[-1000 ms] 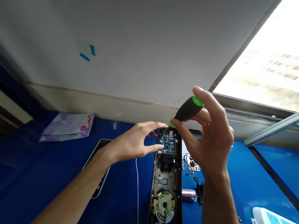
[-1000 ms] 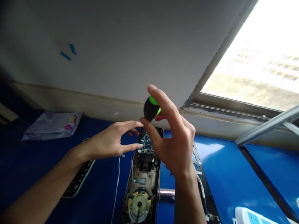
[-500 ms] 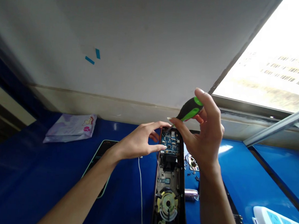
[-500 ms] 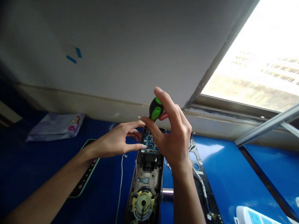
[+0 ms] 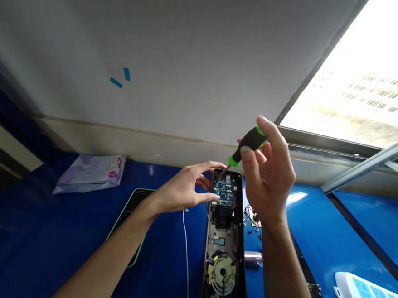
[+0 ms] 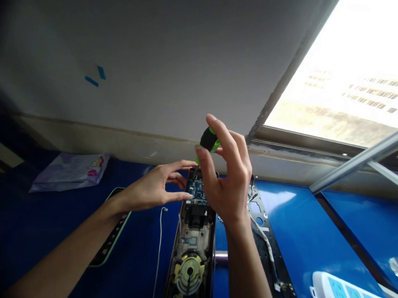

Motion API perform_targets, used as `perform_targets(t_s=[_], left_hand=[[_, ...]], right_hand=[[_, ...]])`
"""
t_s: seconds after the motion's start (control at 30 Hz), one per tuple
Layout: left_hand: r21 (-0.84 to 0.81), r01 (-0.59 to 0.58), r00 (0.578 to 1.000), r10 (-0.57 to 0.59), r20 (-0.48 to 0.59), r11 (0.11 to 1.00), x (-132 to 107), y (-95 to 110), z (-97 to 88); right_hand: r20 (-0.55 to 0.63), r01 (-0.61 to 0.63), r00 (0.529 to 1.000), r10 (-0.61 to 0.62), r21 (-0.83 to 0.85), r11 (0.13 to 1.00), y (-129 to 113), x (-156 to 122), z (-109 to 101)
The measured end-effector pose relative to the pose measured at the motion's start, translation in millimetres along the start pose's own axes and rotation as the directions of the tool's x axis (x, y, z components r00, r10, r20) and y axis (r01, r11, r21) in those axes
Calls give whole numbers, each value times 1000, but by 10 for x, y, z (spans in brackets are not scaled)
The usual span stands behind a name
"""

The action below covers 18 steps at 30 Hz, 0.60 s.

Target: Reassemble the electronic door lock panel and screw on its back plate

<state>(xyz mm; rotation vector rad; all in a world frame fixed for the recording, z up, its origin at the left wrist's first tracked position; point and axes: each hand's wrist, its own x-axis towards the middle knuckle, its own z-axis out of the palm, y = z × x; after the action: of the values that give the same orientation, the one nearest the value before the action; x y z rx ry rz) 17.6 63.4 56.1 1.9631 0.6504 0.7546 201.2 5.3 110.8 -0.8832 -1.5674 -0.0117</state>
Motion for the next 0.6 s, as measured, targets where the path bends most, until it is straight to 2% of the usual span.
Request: perform_targets(t_s=[0.1,0.23,0.3,0.43,0.47,0.6], left_hand=[[-3,-4,1000,4,0,1000,-3,7,-4],[6,8,1000,-7,-12,1000,-6,13,-1],[9,5,1000,-5,-12,1000,-8,15,-2],[4,11,1000,-11,-13,1000,-12,30,-1],[3,16,1000,-16,-13,1000,-12,35,0],[11,30,999,-30,-13,999,-13,48,5]], right_hand=[[57,-2,998,-4,107,994,-60,26,-44],[-88,-3,996,5,18,1000,-88,38,-69],[-103,0,995,-2,-23,1000,-81,44,-75],[49,12,999,-15,60,998,-82,56,-91],[55,2,998,-7,83,997,-83,54,-92],[-78,-18,997,18,5,1000,-65,38,-86]])
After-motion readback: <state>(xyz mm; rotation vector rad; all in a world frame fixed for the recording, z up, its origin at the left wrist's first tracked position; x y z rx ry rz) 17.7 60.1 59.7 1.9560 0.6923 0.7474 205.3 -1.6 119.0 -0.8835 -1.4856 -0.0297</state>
